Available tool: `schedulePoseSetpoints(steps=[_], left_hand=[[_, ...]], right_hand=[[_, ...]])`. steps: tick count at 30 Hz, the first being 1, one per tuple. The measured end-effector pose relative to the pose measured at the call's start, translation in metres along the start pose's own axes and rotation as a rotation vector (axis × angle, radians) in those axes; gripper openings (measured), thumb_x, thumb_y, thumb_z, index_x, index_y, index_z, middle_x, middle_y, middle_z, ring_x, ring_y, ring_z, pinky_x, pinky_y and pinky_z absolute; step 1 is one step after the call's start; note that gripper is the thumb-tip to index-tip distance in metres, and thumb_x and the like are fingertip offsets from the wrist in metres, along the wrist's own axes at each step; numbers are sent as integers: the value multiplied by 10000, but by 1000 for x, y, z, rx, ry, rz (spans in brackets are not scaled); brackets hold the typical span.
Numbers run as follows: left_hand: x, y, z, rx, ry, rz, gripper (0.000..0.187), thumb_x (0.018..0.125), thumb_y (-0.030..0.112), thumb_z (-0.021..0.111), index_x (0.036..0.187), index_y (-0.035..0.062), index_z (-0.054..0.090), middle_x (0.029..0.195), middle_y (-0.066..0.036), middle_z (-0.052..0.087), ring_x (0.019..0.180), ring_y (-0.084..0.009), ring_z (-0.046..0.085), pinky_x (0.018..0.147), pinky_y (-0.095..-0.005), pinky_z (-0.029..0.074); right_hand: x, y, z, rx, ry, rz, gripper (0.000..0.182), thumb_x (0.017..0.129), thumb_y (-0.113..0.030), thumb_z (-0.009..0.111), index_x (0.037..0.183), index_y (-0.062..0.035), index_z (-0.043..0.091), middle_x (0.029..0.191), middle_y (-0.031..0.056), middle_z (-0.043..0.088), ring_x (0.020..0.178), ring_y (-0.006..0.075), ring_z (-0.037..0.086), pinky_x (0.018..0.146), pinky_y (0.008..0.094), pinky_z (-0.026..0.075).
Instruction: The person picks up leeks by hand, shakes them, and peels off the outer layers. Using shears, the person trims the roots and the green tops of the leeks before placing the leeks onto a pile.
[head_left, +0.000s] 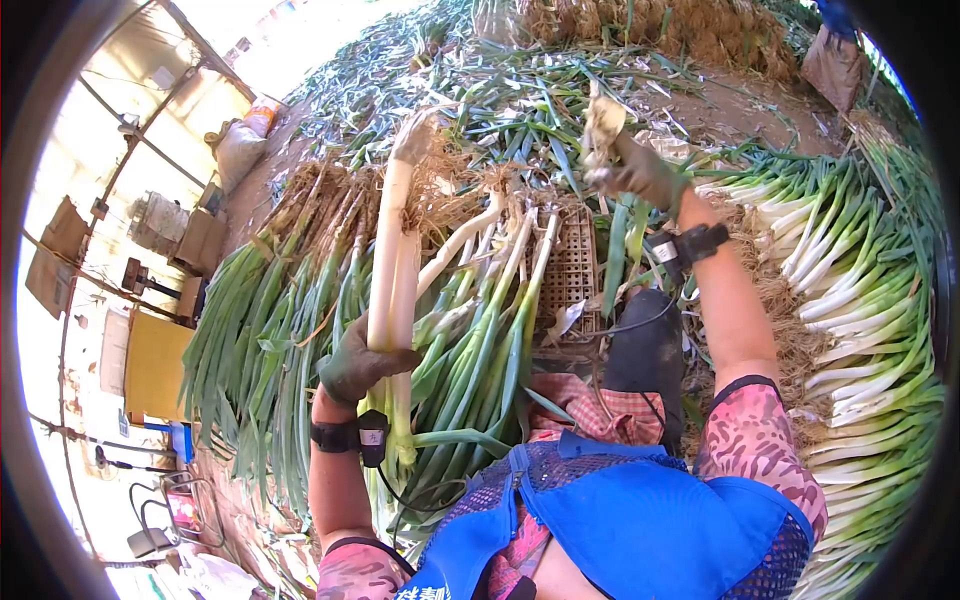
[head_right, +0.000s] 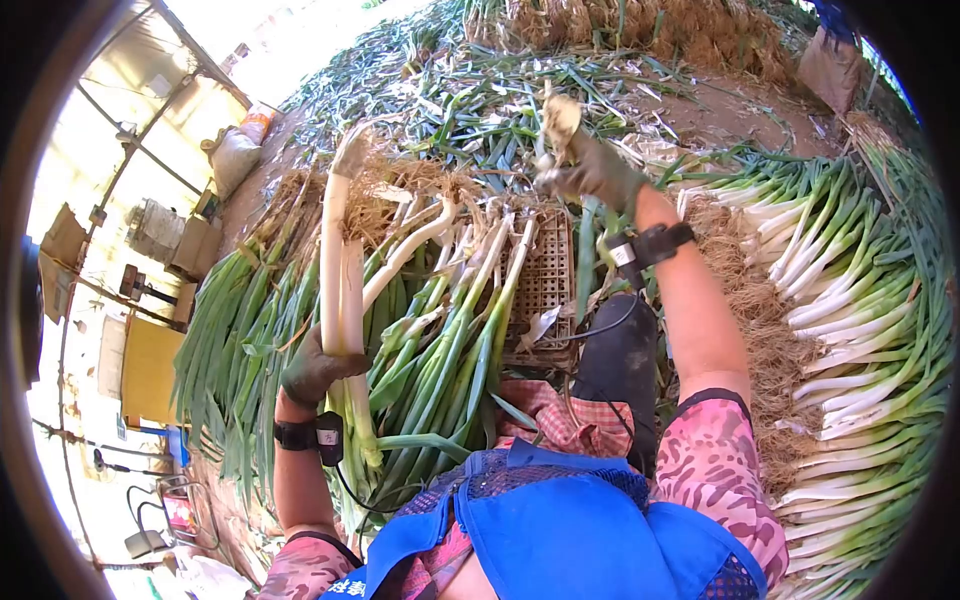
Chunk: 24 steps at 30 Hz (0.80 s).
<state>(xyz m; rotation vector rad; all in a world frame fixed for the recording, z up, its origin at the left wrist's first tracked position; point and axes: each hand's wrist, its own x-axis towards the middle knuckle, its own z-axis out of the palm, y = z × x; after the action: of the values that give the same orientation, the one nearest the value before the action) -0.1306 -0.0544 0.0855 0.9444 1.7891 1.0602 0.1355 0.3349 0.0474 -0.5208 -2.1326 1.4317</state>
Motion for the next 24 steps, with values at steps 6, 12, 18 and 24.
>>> schedulePoseSetpoints(steps=[6,12,18,24], left_hand=[[-11,15,18,-29,-39,-2,449,592,139,845,978,60,629,811,12,598,715,-118,556,653,-281,470],[-17,8,13,11,-71,4,507,570,180,881,997,62,634,826,6,611,740,-123,557,674,-297,478],[-44,-10,-11,-24,-49,-32,508,535,178,898,948,70,622,831,2,608,755,-137,567,672,-300,474],[-5,-26,-11,37,-239,-110,635,589,211,897,1125,29,611,923,13,585,830,-114,538,755,-300,477]], right_hand=[[43,50,114,-852,122,-245,606,895,-364,618,1404,-88,440,1364,215,515,1200,333,557,1054,386,430],[115,35,69,-389,649,165,317,915,-341,579,999,-54,686,979,216,696,909,391,668,787,457,526],[120,58,-70,21,604,107,221,930,-212,564,1013,-57,698,808,115,695,698,238,678,641,331,565],[52,-74,60,318,-572,-244,400,927,-103,600,1321,-60,545,1111,38,644,908,113,607,771,252,534]])
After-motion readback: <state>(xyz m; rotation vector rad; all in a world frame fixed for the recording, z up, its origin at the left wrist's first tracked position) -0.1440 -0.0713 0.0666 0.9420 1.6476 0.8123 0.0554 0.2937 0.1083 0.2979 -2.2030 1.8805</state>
